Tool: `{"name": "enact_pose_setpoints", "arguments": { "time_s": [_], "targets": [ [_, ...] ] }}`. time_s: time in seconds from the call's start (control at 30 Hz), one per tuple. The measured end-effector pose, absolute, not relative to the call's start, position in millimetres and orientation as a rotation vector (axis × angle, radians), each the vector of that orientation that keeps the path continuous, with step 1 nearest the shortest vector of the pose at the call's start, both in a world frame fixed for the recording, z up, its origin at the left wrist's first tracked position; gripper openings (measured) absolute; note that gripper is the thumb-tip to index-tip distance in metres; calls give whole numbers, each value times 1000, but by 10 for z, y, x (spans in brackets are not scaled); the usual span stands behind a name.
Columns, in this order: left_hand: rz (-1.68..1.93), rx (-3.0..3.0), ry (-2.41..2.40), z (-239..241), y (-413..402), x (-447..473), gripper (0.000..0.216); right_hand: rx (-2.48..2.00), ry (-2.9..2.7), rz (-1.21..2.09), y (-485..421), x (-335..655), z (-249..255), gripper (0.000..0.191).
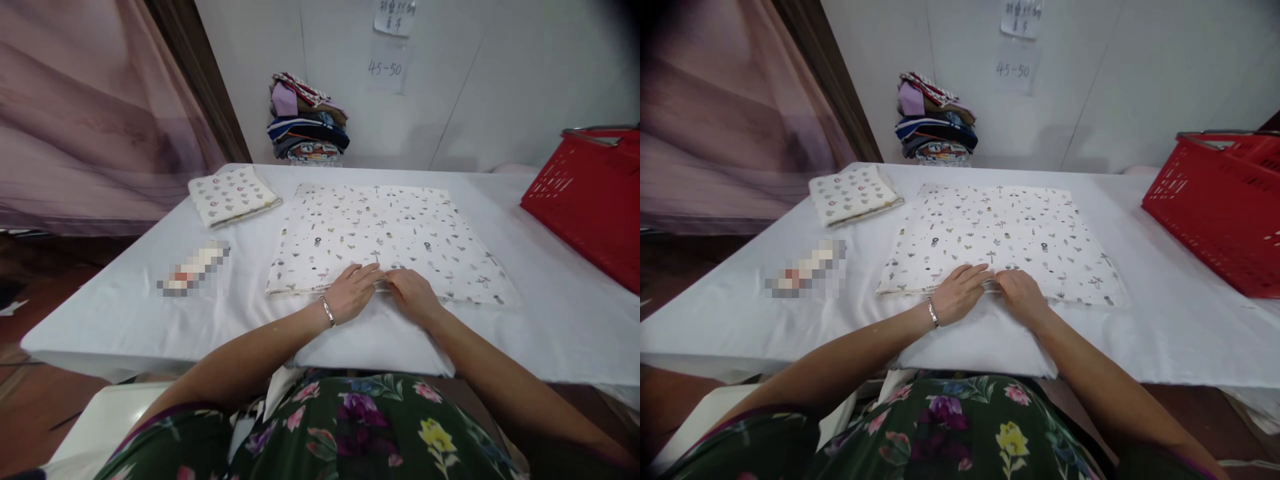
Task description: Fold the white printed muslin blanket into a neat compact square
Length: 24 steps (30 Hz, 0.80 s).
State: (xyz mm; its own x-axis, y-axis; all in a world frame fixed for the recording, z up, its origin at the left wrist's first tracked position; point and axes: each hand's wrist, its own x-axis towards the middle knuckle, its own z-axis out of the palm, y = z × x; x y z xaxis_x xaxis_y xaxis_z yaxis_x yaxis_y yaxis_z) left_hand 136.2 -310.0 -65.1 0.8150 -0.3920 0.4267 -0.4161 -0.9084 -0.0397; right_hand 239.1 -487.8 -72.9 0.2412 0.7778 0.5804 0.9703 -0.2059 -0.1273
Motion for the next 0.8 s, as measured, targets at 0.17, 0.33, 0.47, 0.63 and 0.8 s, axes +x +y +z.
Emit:
{"name": "enact_pose_setpoints", "arguments": {
  "time_s": [0.17,0.33,0.47,0.63,0.8],
  "targets": [
    [736,2839,-496,-618,-3078,1306,20,-2031,-1661,-445,-4896,2350,-691,15],
    [722,2734,-415,-604,-3084,1327,19,-2033,-1731,-396,-4916,2312,-649,19],
    [719,2699,-380,-585,-3086,1338,17,-2083,-1693,-425,-4913,2322,-685,17],
    [652,2773,-402,-574,-3072,1321,13,-2071,-1598,-451,-4919,2345,-707,22],
    [651,2966,-433,-619,-3013,1275,10,-2101,-1575,-450,-4929,2352,-710,22]
  ]
}}
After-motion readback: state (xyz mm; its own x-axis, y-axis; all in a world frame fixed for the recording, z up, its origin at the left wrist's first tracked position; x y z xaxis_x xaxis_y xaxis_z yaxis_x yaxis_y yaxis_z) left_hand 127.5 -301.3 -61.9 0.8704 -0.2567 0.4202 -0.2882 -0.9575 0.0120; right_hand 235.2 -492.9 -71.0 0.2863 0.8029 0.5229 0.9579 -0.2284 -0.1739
